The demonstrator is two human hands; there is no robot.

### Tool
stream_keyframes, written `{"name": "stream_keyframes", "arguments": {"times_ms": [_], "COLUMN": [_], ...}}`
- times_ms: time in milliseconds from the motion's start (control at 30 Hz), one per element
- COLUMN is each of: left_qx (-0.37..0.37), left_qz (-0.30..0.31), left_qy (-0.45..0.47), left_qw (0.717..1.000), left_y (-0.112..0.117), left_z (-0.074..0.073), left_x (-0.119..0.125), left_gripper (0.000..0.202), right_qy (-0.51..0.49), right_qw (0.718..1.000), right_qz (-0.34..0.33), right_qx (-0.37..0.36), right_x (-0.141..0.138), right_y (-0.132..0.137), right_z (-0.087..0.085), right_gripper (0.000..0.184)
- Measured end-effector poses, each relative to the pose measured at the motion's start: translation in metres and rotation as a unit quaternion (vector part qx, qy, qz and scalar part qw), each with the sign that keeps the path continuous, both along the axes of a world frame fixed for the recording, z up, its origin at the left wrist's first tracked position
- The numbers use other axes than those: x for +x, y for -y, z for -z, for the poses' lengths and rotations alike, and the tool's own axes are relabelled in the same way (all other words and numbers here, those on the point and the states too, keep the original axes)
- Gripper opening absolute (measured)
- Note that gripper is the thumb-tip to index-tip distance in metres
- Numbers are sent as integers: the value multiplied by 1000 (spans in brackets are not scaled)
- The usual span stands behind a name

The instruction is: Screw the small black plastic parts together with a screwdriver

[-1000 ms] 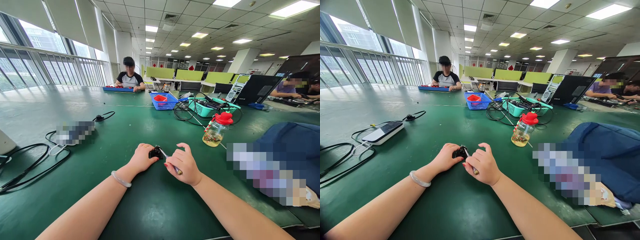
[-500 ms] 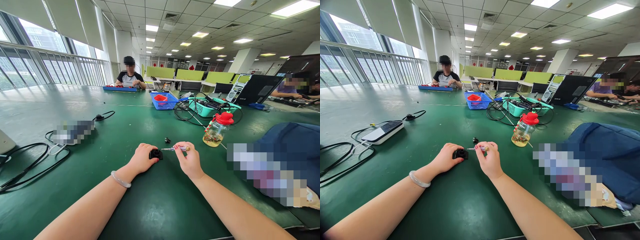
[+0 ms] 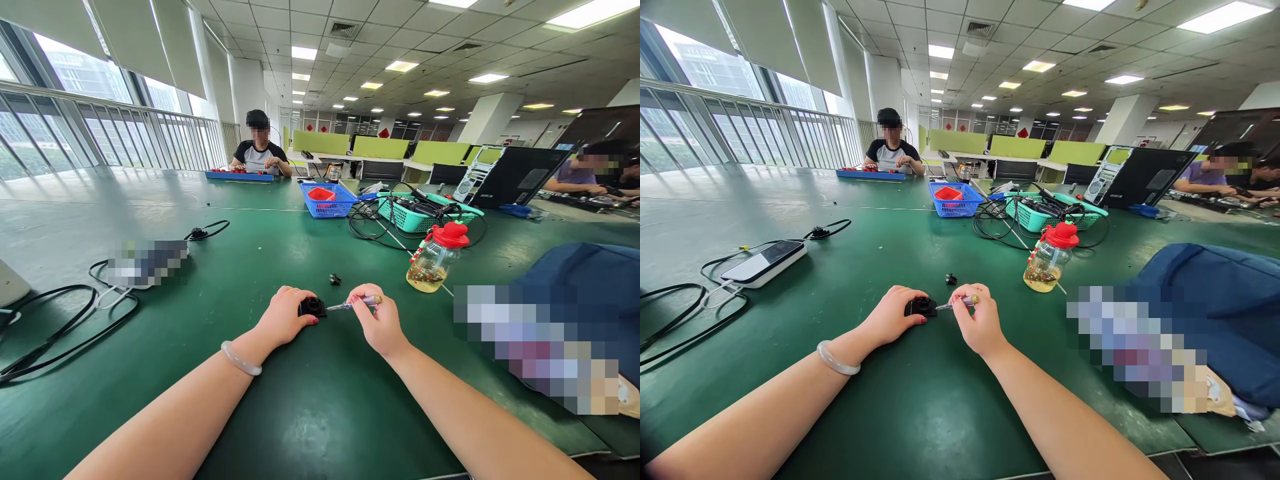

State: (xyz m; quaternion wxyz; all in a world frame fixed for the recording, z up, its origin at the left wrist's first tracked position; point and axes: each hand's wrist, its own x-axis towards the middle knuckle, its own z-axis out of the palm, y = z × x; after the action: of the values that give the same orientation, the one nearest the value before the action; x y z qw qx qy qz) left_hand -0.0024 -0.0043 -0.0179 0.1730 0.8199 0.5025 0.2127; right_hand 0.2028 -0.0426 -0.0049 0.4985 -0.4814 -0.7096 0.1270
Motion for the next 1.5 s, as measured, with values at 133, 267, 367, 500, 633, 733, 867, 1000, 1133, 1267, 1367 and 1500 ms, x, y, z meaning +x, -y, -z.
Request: {"name": "stream_keyframes", "arguments": {"times_ms": [133, 267, 367, 500, 633, 733, 867, 1000, 1133, 1267, 1367, 1500], "left_qx": [4, 8, 20, 23, 23, 19, 14, 18, 62, 115, 114, 87], "left_qz": [2, 6, 12, 13, 11, 12, 8, 12, 19, -24, -96, -152], "left_qy": [-2, -2, -4, -7, -9, -9, -6, 5, 53, 68, 12, -102], "left_qw": [1000, 1000, 1000, 1000, 1000, 1000, 1000, 1000, 996, 991, 989, 979], "left_y": [-1, -1, -1, 0, 0, 0, 0, 1, 4, 7, 7, 7], "left_z": [0, 1, 1, 1, 2, 3, 3, 1, -4, -9, -8, -4], "left_x": [-1, -2, -2, -2, -2, -2, -2, -2, -1, 0, -2, -4], "left_gripper": [43, 41, 41, 40, 42, 42, 42, 39, 31, 35, 40, 39], "right_qy": [30, 50, 75, 135, 117, 84, 92, 101, 86, 9, -17, 11], "right_qw": [999, 996, 988, 976, 976, 984, 989, 991, 991, 995, 997, 997], "right_qz": [-30, -69, -122, -164, -159, -100, -70, -72, -82, -48, 31, 72], "right_qx": [-15, 21, 55, 38, 95, 122, 91, 57, 57, 91, 68, -29], "right_x": [0, -1, -4, -9, -8, -4, -2, -4, -3, 2, 6, 10], "right_y": [1, 3, 6, 9, 10, 8, 6, 4, 4, 2, -4, -16], "right_z": [-1, -2, -3, -4, -3, -4, -3, -2, -2, -2, 1, 7], "right_gripper": [21, 20, 15, 12, 10, 11, 15, 16, 16, 16, 17, 22]}}
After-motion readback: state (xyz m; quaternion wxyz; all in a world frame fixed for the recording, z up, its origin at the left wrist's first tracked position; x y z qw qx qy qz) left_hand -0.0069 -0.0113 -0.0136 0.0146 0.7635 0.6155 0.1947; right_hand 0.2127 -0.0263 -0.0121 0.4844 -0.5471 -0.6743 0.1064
